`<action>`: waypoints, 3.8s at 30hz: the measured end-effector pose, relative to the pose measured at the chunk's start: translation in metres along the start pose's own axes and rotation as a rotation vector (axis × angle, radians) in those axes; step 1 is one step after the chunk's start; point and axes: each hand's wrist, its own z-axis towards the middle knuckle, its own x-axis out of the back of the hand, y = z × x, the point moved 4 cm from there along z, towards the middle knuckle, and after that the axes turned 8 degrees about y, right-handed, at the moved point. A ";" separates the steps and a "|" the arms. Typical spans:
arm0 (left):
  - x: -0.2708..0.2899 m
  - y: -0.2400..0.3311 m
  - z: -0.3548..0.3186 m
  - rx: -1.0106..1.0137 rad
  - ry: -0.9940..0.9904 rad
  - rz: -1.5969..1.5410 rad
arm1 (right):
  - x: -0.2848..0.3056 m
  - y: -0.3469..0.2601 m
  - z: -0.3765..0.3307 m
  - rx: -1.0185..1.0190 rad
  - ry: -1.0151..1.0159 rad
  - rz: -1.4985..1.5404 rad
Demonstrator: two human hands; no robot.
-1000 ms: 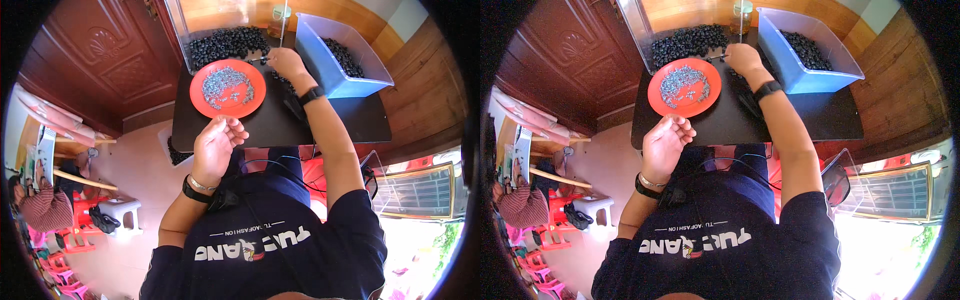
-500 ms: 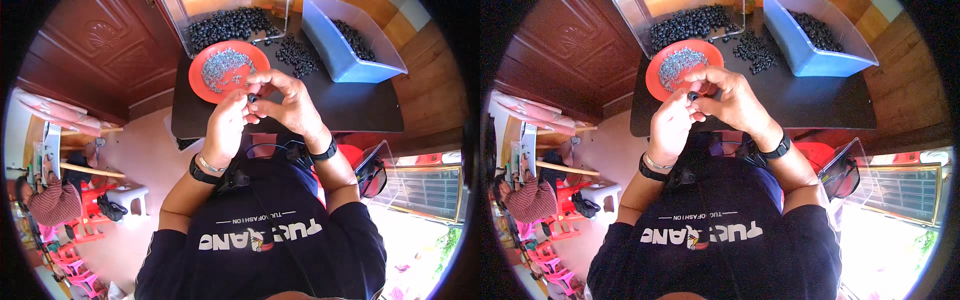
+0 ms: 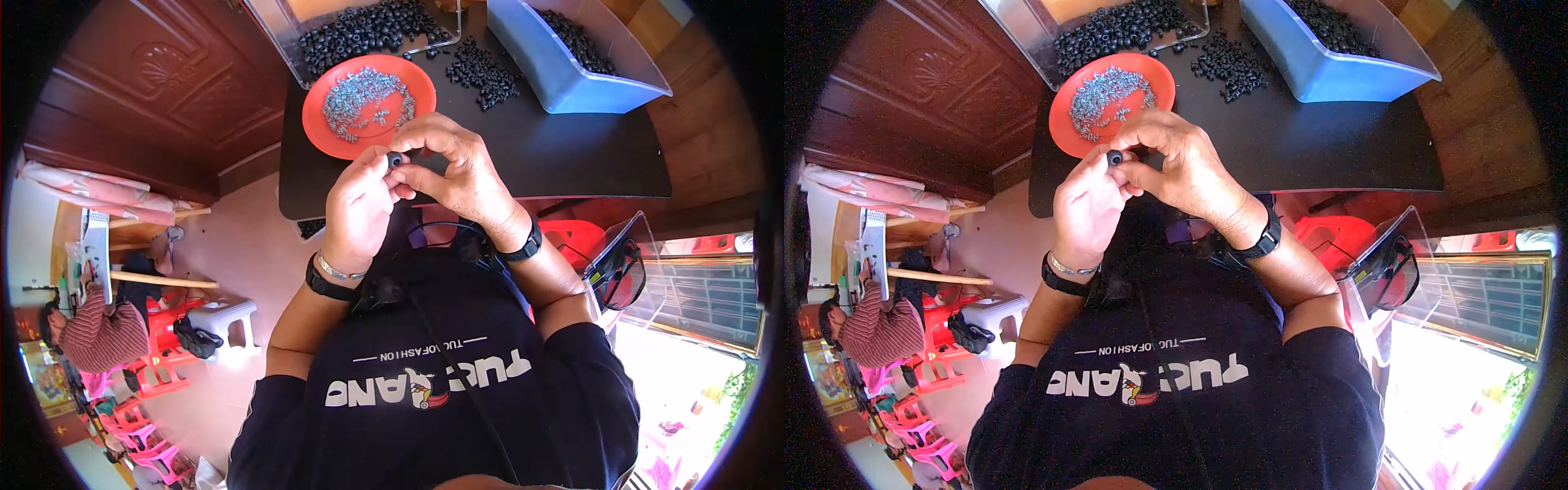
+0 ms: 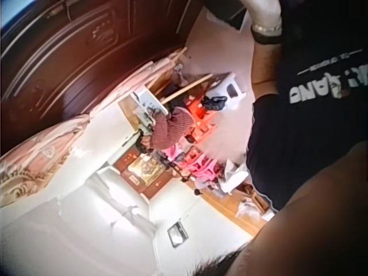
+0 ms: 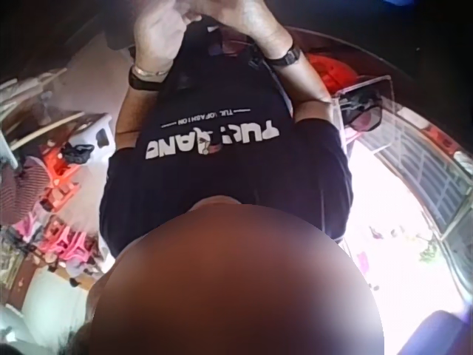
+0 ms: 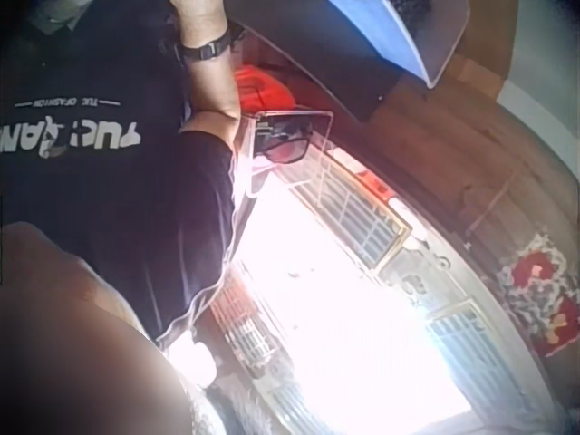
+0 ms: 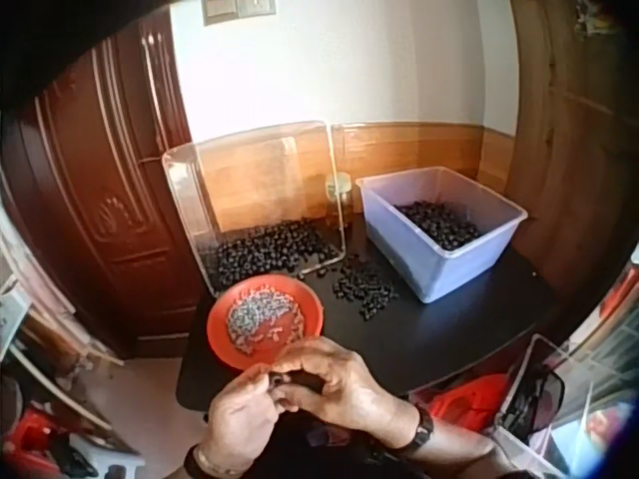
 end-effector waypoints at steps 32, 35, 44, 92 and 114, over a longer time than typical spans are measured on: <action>0.004 0.004 -0.007 -0.093 -0.118 0.217 | -0.007 0.002 -0.010 -0.012 -0.047 0.188; 0.010 0.003 -0.005 -0.109 -0.137 0.230 | -0.008 0.005 -0.012 -0.039 -0.049 0.242; 0.007 0.002 -0.006 -0.096 -0.113 0.182 | -0.010 0.005 -0.012 0.048 0.000 0.169; 0.011 -0.002 -0.010 -0.109 -0.127 0.173 | -0.014 0.001 -0.019 -0.008 -0.002 0.150; 0.040 0.021 0.002 -0.174 -0.201 0.057 | 0.014 -0.002 0.029 0.060 0.018 -0.124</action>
